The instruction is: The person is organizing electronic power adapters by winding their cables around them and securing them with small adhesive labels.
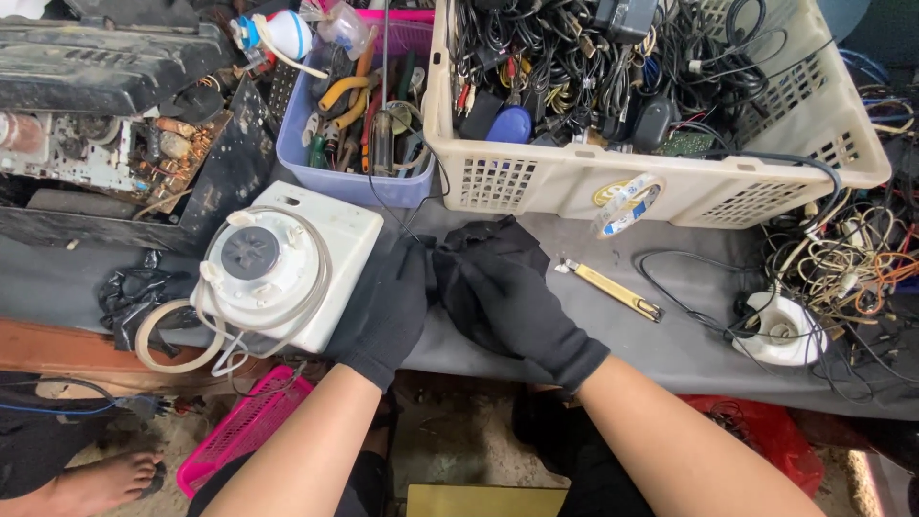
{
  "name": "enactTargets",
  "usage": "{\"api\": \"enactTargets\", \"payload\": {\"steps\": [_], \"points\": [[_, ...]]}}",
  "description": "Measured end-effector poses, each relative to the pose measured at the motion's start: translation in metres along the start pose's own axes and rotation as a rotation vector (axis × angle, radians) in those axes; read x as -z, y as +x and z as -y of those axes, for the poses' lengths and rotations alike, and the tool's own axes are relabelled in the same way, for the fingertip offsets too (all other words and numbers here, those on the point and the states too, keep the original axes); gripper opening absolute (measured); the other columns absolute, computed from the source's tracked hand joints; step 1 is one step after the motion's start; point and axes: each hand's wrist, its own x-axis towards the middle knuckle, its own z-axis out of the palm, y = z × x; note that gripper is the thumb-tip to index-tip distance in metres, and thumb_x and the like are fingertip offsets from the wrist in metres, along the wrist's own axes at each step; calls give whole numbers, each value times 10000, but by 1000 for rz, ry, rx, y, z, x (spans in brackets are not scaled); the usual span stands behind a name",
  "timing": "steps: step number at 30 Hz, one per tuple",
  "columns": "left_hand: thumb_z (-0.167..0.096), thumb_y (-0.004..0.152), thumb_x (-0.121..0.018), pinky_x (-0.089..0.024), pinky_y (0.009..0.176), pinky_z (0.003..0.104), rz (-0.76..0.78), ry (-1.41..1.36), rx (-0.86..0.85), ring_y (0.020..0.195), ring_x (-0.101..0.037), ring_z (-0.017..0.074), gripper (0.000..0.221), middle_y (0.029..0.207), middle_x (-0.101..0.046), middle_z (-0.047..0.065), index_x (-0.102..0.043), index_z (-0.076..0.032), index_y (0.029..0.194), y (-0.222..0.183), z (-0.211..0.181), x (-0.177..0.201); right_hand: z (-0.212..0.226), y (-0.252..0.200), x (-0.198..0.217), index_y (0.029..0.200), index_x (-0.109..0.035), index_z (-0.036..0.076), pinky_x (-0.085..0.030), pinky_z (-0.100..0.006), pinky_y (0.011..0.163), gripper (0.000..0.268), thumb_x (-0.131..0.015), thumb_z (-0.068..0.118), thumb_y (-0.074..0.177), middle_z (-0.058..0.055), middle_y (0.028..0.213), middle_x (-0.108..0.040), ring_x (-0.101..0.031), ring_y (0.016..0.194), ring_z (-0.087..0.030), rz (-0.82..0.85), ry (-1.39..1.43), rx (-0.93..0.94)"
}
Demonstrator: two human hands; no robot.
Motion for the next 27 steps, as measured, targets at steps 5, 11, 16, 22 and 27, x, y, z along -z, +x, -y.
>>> {"api": "enactTargets", "payload": {"steps": [5, 11, 16, 22, 27], "points": [[-137, 1021, -497, -402, 1122, 341, -38, 237, -227, 1231, -581, 246, 296, 1289, -639, 138, -588, -59, 1291, 10, 19, -5, 7, 3, 78, 1253, -694, 269, -465, -322, 1078, 454, -566, 539, 912, 2, 1280, -693, -637, 1242, -222, 370, 791, -356], [-17, 1012, -502, -361, 1186, 355, -115, 573, -517, 1328, -515, 286, 357, 1390, -554, 200, -534, 1, 1368, 18, 46, -4, 23, -8, 90, 1130, -725, 1, -536, -379, 955, 344, -646, 184, 850, -171, 1076, -751, -725, 1006, -332, 472, 1708, -842], [74, 1006, -503, -330, 1234, 366, -160, 837, -741, 1401, -465, 316, 420, 1466, -490, 245, -492, 45, 1425, 26, 62, -3, -41, 25, 11, 1105, -617, 73, -517, -298, 611, 339, -565, 378, 967, -88, 862, -644, -589, 630, -202, 1435, 2013, -581], [-121, 1019, -550, -384, 1133, 489, -277, 662, -868, 1292, -550, 324, 364, 1393, -568, 184, -581, -59, 1376, 52, 98, -11, -9, -7, 28, 981, -744, -98, -547, -266, 949, 273, -591, 127, 965, -210, 862, -745, -759, 918, -300, 321, 1133, 174], [-164, 916, -727, -515, 974, 673, -651, 1101, -1230, 1226, -631, 435, 410, 1311, -649, 238, -675, -57, 1308, 38, 73, -18, -25, 8, 13, 1095, -810, 220, -576, -296, 824, 268, -697, 388, 919, -80, 1028, -793, -739, 1000, -280, 478, 629, 26]]}}
